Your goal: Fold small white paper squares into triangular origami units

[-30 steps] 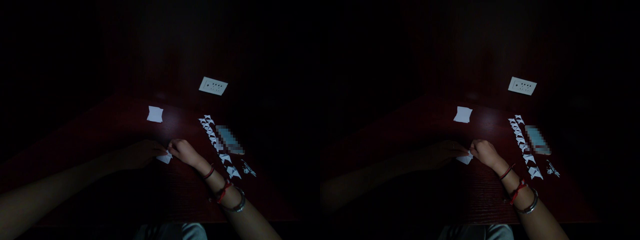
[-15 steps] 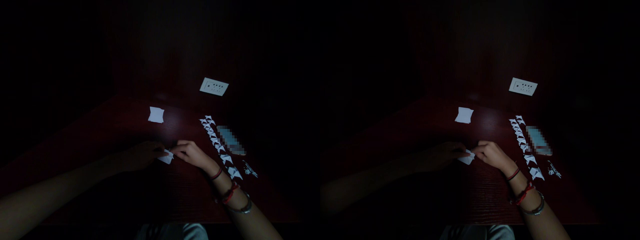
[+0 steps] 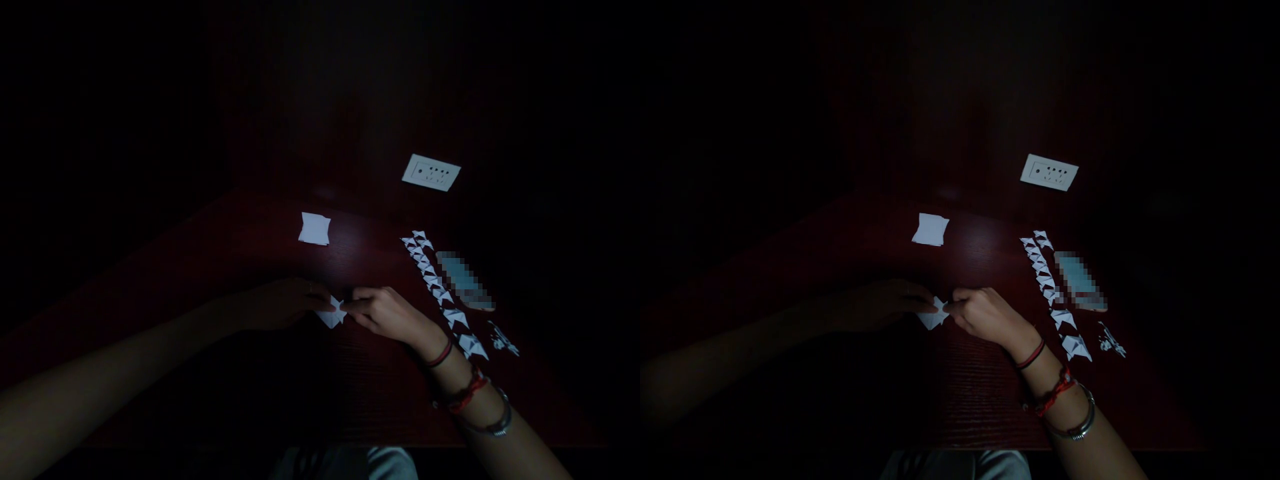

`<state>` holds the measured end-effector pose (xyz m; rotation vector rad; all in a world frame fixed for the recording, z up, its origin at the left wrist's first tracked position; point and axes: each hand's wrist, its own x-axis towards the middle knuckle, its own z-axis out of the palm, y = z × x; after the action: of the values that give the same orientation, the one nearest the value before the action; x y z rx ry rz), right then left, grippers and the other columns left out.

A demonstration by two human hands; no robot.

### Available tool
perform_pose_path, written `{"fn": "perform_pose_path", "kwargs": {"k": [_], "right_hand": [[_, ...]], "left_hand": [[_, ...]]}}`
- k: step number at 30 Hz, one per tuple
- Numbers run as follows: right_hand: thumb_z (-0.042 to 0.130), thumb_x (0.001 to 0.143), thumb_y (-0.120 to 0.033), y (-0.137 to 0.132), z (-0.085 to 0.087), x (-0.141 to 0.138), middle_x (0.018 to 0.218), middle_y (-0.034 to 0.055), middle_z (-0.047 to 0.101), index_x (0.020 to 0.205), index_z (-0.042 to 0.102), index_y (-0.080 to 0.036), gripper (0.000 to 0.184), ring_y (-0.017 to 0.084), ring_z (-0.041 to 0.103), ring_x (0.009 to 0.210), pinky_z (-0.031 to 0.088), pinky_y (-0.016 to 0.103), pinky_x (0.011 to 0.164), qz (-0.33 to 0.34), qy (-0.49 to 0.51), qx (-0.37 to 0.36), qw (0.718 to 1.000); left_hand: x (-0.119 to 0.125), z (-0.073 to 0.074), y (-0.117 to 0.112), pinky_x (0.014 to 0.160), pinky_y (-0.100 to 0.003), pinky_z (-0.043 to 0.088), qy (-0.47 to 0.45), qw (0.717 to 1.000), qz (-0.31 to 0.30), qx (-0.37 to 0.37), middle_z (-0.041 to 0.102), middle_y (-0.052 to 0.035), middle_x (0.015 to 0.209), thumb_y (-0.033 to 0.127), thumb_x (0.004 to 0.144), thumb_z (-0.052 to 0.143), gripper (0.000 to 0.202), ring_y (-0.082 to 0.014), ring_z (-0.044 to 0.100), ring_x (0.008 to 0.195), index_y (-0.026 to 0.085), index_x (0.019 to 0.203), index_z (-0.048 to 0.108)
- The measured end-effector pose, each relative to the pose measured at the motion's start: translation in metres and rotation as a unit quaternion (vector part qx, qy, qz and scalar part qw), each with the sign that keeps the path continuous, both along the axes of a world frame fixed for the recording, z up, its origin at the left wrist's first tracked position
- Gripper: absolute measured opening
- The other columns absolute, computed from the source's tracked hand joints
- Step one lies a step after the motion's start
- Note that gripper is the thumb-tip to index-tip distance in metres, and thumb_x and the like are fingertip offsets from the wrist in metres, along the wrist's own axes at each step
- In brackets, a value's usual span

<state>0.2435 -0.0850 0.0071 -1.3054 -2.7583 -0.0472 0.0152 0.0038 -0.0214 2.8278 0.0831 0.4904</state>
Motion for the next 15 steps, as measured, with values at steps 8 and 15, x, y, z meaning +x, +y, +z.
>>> {"fn": "perform_pose_path", "kwargs": {"k": [8,15], "right_hand": [[0.043,0.085,-0.019,-0.0008,-0.0009,0.0022,0.085,0.0008,0.052,0.108,0.057,-0.026,0.028,0.009,0.048,0.065,0.034,0.021,0.058,0.0,0.001,0.003,1.0],[0.044,0.083,-0.016,0.0003,-0.0008,0.004,0.084,0.0007,0.053,0.116,0.053,-0.028,0.035,0.009,0.048,0.064,0.034,0.021,0.058,0.007,-0.002,-0.008,1.0]], "left_hand": [[0.0004,-0.0025,-0.0013,0.094,-0.033,0.035,-0.017,0.998,0.017,0.066,0.051,-0.0022,0.12,0.005,0.079,0.045,0.045,-0.0181,0.044,0.111,0.028,0.117,0.05],[-0.0005,-0.0015,-0.0018,0.093,-0.032,0.036,0.013,0.999,0.024,0.047,0.05,-0.0008,0.121,0.001,0.075,0.043,0.052,-0.0167,0.045,0.11,0.029,0.119,0.048]]}}
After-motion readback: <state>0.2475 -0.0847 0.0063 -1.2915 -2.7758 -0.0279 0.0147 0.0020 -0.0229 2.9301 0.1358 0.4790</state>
